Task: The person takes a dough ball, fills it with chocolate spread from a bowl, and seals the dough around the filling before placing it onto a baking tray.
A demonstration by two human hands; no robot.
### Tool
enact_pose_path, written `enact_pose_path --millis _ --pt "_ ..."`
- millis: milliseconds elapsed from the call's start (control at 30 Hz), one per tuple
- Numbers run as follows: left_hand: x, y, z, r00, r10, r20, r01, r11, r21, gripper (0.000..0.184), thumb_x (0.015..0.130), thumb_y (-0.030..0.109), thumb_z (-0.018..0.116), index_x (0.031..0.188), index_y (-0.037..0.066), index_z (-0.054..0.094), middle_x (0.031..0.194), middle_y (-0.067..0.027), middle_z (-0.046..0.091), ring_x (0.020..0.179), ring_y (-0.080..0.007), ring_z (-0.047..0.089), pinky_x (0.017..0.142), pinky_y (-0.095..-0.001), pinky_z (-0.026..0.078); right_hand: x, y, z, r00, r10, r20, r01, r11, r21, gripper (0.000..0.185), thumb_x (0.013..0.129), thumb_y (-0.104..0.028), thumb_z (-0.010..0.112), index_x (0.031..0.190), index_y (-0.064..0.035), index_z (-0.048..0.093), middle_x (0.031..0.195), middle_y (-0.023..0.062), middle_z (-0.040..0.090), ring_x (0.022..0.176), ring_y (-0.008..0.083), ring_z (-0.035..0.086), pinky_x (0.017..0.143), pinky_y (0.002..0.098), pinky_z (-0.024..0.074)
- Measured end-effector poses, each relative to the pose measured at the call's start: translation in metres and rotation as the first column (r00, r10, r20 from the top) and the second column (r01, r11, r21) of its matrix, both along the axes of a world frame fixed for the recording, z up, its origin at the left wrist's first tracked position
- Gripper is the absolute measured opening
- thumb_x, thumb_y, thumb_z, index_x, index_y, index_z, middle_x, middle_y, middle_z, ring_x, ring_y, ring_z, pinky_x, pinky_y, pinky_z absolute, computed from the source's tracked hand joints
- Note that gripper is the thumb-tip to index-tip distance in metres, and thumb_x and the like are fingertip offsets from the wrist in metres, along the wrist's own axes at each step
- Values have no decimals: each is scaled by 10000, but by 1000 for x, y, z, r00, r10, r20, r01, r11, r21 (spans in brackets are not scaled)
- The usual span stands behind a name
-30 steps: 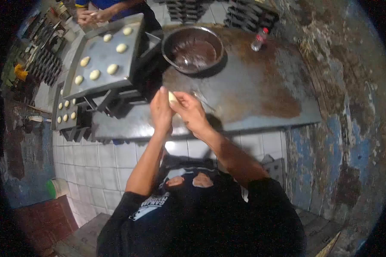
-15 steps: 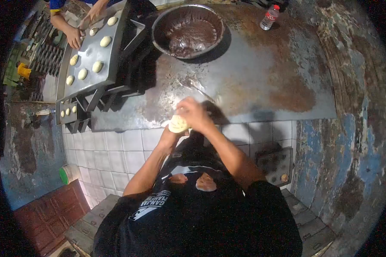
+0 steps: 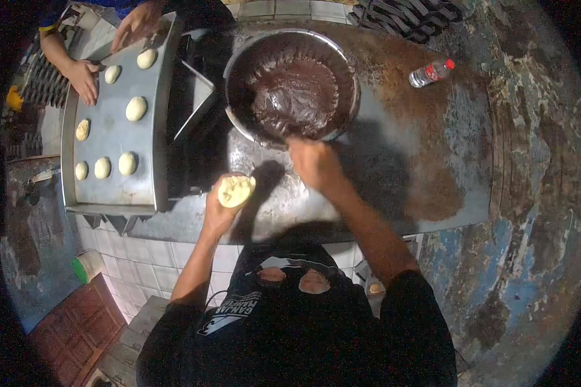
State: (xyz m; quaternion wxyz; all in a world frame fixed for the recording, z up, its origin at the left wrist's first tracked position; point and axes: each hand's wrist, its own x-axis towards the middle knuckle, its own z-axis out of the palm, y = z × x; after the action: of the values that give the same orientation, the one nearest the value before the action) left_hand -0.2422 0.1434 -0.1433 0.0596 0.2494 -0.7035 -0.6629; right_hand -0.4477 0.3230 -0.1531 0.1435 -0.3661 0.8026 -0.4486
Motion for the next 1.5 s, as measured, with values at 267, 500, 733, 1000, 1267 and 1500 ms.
enact_pose_path --millis 267,500,733,1000,1267,1500 --pt "-58 -34 -3 964 233 128 -220 969 -110 796 821 110 845 1495 102 422 1143 -99 735 1050 -159 696 947 -318 534 -87 -71 -52 871 370 -324 -128 807 576 97 804 -111 650 788 -24 689 760 224 674 718 393 683 669 480 558" --pt "-52 -58 -42 968 233 94 -229 972 -49 485 825 55 828 1250 14 597 1127 -95 742 1032 -134 697 932 -285 541 -131 -72 -116 831 553 54 -549 802 238 241 843 -206 698 941 12 727 744 173 688 663 301 683 655 406 555" --pt "-75 -40 -28 943 332 -18 -330 930 -163 413 846 103 825 1182 29 597 1090 -115 746 1016 -162 712 888 -314 556 -112 -50 21 641 1 768 -324 907 269 236 983 -203 630 1109 -28 725 780 26 698 685 115 618 626 303 500" --pt "-99 23 -22 974 223 39 -175 853 -491 372 906 136 700 1201 22 506 996 -277 693 920 -468 687 739 -522 545 61 11 29 859 204 -470 -51 947 318 313 918 -105 616 1221 -39 658 864 144 656 777 302 708 643 386 584" --pt "-29 57 -67 974 227 -21 -228 967 -116 432 839 16 747 1223 80 560 1108 -143 704 1033 -276 687 876 -389 536 82 93 -15 906 168 -388 -49 953 298 332 911 -105 651 1231 -19 644 1003 190 677 808 365 702 666 437 577" --pt "8 152 -20 995 -53 -83 40 988 -152 690 750 156 887 1281 17 468 1086 -113 667 1008 -188 635 868 -333 528 127 103 68 999 42 11 -44 986 160 472 931 -35 596 1397 -57 530 1102 229 677 1028 417 655 873 456 523"
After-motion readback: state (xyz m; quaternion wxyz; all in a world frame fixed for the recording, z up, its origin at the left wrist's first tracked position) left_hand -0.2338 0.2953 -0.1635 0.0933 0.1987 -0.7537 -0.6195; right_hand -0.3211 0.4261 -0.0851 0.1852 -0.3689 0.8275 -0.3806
